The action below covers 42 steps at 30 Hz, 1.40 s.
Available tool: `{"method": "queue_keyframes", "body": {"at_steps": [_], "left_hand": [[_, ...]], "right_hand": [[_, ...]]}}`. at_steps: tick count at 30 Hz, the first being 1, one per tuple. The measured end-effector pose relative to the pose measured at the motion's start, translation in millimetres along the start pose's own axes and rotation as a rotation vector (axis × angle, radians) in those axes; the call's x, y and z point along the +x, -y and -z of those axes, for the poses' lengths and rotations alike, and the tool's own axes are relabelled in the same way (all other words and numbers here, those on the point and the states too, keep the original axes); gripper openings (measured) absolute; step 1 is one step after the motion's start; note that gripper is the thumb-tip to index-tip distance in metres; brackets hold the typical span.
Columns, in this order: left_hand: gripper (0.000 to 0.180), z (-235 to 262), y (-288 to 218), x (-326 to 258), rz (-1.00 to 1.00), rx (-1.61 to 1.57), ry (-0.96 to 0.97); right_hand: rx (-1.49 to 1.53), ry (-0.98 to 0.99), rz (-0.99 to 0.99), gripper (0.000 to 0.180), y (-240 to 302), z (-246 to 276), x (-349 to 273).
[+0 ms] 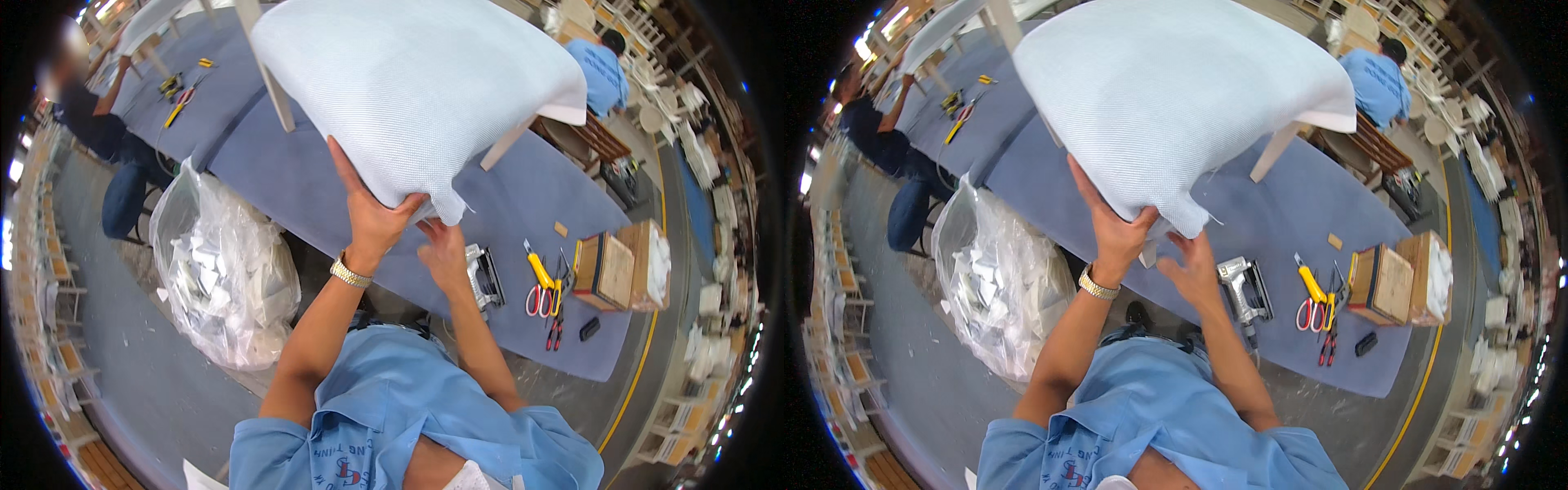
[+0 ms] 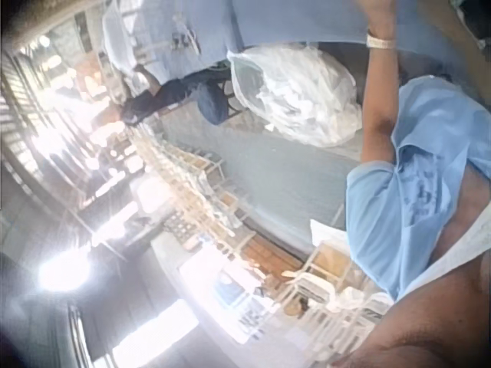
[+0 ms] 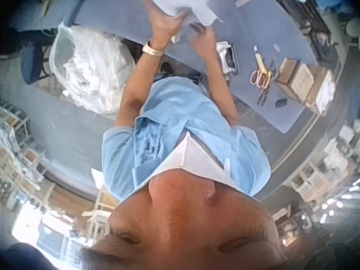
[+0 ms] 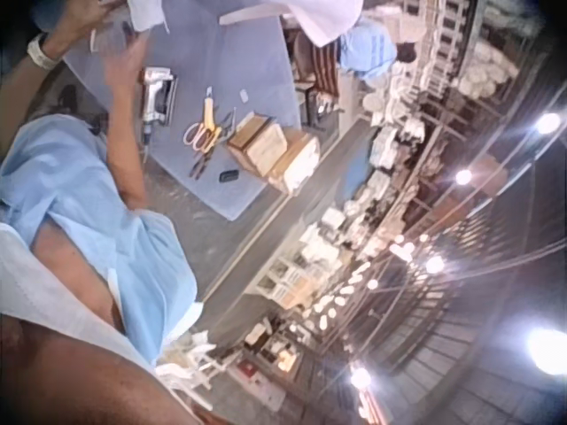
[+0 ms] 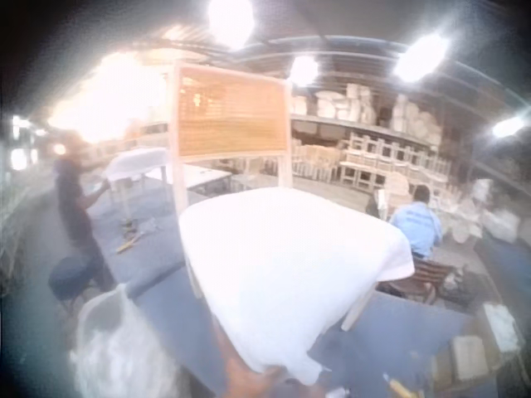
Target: The person covers a chair seat with white fabric, smooths it over the frame, and secures it using a staple gun. They trim excess fabric with scissors and use a small wooden block to press the fabric into corners before stapling.
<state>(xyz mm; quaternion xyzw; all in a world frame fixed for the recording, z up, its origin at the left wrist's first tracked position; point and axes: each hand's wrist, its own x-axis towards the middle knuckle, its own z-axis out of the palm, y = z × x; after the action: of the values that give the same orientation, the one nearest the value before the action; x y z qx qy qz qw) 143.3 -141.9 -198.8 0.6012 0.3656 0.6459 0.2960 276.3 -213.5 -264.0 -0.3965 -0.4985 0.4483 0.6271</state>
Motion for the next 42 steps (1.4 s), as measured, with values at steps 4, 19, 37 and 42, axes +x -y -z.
{"method": "queue_keyframes", "body": {"at_steps": [4,19,37,42], "left_hand": [[0.146,1.5,3.6,-1.8,-0.096,0.133,0.028],[0.14,32.3,18.7,4.1,-0.112,-0.087,0.321],[0.133,17.4,5.5,-7.7,-0.111,0.061,0.188],[0.133,15.3,7.4,-11.1,-0.109,0.024,0.17]], "right_hand": [[0.351,-0.23,0.118,0.057,-23.1,-36.6,14.5],[-0.256,-0.39,0.316,0.021,-24.1,-45.1,27.2],[-0.96,-0.134,-0.33,0.043,-43.7,106.8,-69.4],[-1.333,0.009,-0.522,0.073,-96.1,159.8,-135.9]]}}
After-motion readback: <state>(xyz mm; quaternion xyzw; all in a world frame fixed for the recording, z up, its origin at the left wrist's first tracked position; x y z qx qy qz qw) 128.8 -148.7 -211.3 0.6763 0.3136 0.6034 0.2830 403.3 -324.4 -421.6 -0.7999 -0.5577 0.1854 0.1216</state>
